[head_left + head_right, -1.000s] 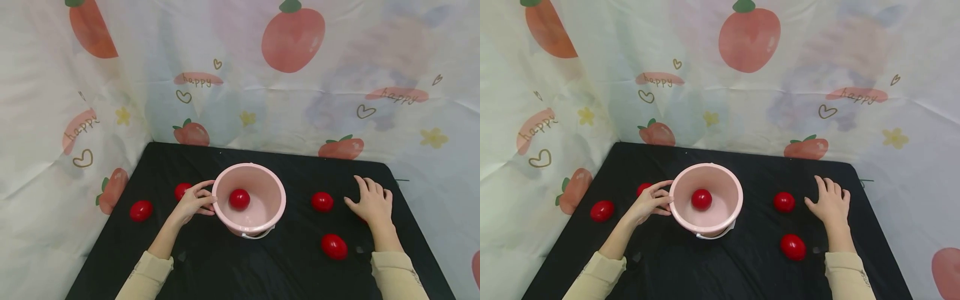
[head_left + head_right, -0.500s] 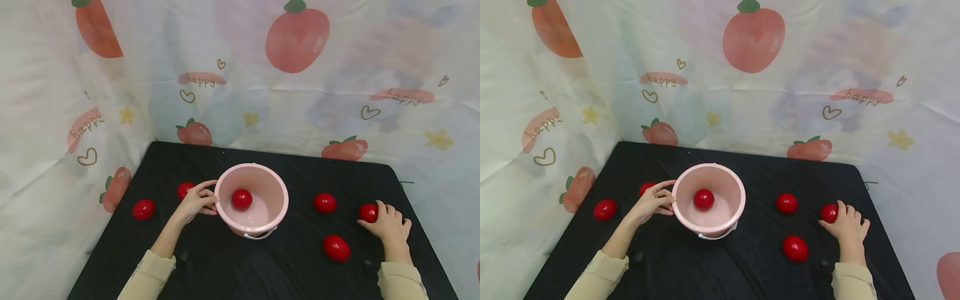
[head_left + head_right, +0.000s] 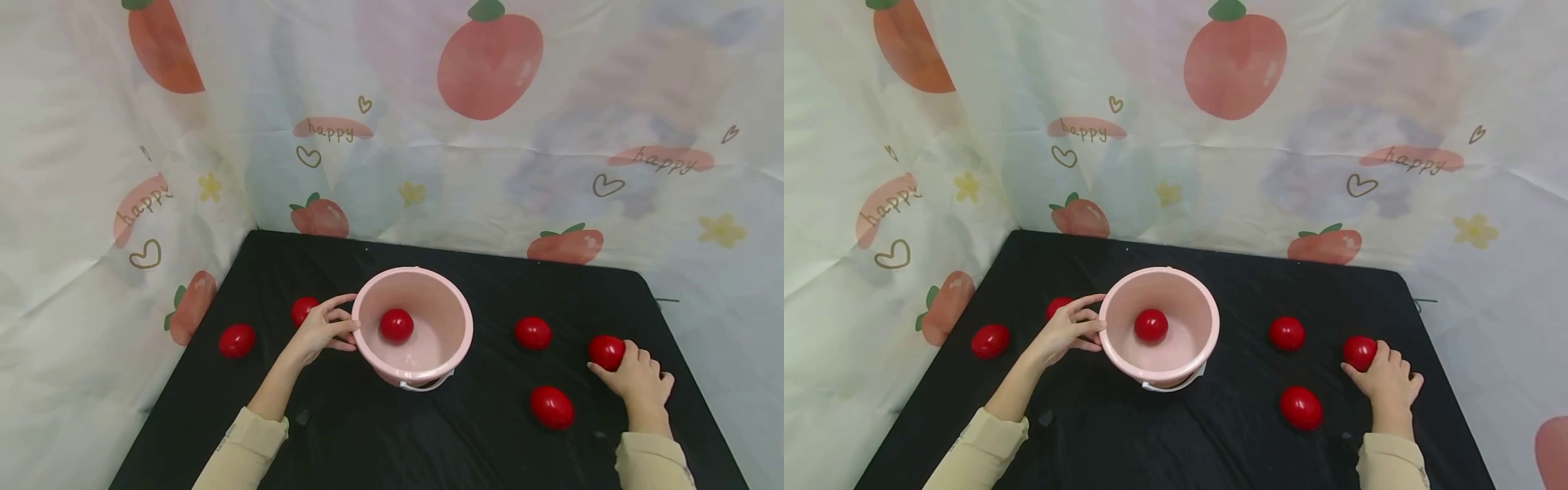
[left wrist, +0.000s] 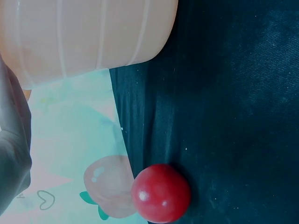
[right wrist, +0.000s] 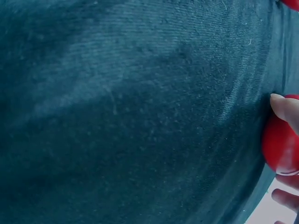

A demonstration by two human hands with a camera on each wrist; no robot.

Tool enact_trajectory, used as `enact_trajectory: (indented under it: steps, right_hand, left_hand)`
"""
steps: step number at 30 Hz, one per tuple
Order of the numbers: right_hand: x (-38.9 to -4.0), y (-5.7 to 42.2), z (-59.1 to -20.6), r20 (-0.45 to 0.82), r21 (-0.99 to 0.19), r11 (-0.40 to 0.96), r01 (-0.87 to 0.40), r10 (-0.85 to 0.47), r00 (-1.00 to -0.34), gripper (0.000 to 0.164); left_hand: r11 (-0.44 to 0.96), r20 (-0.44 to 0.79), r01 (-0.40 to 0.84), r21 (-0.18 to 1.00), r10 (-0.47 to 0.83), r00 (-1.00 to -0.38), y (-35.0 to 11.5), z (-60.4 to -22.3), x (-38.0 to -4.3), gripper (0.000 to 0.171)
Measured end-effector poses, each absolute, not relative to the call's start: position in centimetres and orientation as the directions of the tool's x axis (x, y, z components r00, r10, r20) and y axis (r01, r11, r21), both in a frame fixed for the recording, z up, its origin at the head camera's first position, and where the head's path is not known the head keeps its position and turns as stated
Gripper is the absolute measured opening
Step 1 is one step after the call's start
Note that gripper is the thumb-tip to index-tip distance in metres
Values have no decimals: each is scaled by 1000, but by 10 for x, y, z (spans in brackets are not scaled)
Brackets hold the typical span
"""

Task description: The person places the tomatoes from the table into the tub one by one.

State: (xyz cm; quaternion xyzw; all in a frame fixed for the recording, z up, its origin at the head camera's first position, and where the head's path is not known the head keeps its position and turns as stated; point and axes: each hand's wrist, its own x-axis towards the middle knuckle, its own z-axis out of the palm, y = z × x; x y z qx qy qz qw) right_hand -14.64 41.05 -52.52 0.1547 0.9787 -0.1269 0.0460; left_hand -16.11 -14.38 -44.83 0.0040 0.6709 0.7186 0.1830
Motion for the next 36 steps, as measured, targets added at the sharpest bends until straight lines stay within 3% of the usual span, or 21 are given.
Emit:
enact_trajectory:
  steps: [15,26,36]
  right_hand:
    - [-152,392,-517,-24,-238,938,252,253,-967,85]
    - [-173,345,-462,159,-194,978,81,113,-981,78]
    - [-180,275,-407,303,-96,987,-128,-93,-948,77]
  left_hand:
    - [-30,-246,-262,965,256,-935,-145,-450,-161,58]
    - [-32,-248,-265,964,256,-934,-144,-450,-161,58]
    - [-40,-245,-264,964,263,-933,-145,-449,-162,59]
